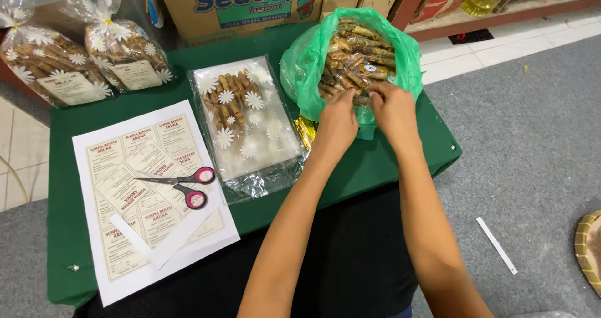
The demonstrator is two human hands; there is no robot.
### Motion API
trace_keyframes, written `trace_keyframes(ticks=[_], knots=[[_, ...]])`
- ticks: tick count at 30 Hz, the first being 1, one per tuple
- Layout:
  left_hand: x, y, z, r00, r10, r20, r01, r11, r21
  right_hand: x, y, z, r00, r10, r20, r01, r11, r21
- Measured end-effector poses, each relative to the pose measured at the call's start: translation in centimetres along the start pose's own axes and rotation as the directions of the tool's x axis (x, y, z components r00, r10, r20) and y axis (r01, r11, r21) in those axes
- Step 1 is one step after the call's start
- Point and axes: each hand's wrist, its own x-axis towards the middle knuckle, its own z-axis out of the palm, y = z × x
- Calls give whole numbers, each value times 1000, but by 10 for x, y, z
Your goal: Arranging individually wrapped snacks into a plastic tray and applying small labels to them
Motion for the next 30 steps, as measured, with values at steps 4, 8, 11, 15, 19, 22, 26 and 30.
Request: trace_keyframes(ticks=[4, 8, 11, 15, 19, 22, 26, 30], knots=[[27, -18, 20, 996, -66, 66, 59, 994, 94, 24, 14, 27, 995, 91, 32, -85, 983, -163], [45, -20, 21, 992, -91, 87, 75, 983, 171, 38, 13, 38, 990, 127, 53, -107, 953, -284], [53, -23, 19, 984, -127, 121, 105, 979, 176, 42, 22, 48, 990, 125, 67, -96, 937, -335], [55, -33, 31, 967, -214, 139, 187, 964, 189, 45, 32, 61, 999, -8, 34, 19, 941, -338], [47, -35, 18, 944, -310, 117, 314, 949, -13, 32, 14, 52, 999, -31, -25, 21, 946, -323], [39, -30, -2, 889, -444, 111, 457, 878, -142, 18, -10, 42, 979, -157, -128, 110, 944, -311], [33, -29, -10, 832, -551, 56, 498, 699, -514, 7, -43, 23, 801, -495, -337, 397, 860, -320], [18, -25, -15, 812, -582, 39, 304, 365, -880, -4, -50, 17, 711, -568, -414, 508, 823, -255]])
